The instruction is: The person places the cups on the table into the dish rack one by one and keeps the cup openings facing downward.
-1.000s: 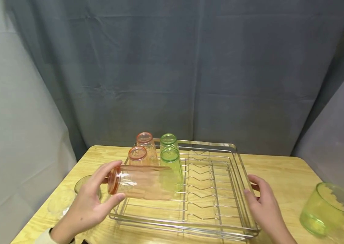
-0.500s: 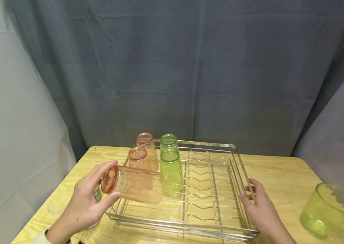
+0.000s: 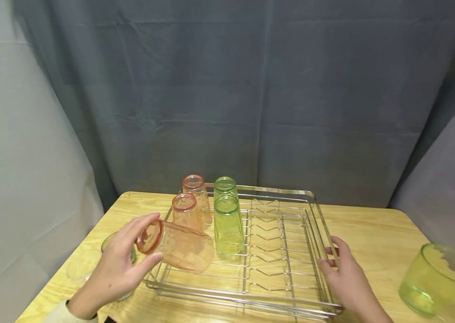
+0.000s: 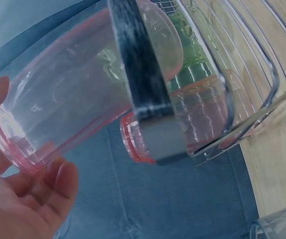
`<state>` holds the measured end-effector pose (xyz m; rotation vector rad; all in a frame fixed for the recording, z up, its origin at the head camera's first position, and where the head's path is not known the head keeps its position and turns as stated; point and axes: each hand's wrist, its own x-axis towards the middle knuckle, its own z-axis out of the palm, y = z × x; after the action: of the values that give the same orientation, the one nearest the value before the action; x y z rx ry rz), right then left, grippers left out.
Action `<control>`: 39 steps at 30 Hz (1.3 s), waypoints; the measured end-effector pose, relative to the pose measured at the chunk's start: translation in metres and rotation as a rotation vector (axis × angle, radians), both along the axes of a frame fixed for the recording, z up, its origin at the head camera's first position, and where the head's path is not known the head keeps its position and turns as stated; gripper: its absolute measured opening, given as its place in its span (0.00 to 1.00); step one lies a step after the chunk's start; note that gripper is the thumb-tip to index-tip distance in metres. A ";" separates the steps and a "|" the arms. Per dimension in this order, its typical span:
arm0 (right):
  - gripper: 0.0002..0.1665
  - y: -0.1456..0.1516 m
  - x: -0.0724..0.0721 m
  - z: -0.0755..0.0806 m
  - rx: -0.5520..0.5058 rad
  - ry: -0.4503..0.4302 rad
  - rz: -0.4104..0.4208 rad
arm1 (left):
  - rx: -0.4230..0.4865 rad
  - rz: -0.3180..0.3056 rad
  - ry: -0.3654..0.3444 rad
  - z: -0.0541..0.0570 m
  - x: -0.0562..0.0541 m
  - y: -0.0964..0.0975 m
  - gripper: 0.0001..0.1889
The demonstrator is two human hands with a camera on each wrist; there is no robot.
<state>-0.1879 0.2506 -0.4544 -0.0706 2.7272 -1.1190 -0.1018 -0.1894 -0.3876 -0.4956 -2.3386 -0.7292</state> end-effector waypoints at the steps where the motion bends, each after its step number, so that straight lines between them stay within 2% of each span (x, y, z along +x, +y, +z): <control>1: 0.52 0.000 0.000 0.000 -0.001 0.002 -0.001 | 0.001 0.009 0.001 -0.001 -0.001 0.000 0.40; 10: 0.53 -0.002 0.000 0.000 0.009 -0.004 -0.009 | 0.003 0.047 0.018 -0.011 -0.010 0.000 0.40; 31: 0.52 -0.001 0.001 -0.001 -0.006 -0.011 -0.023 | -0.060 0.097 -0.024 -0.035 -0.030 0.004 0.37; 39: 0.53 -0.001 0.001 0.001 -0.010 -0.018 -0.023 | -0.042 0.132 -0.068 -0.036 -0.035 0.006 0.37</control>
<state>-0.1873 0.2498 -0.4538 -0.0305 2.7131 -1.1339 -0.1364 -0.1836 -0.4231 -0.3357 -2.4283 -0.6460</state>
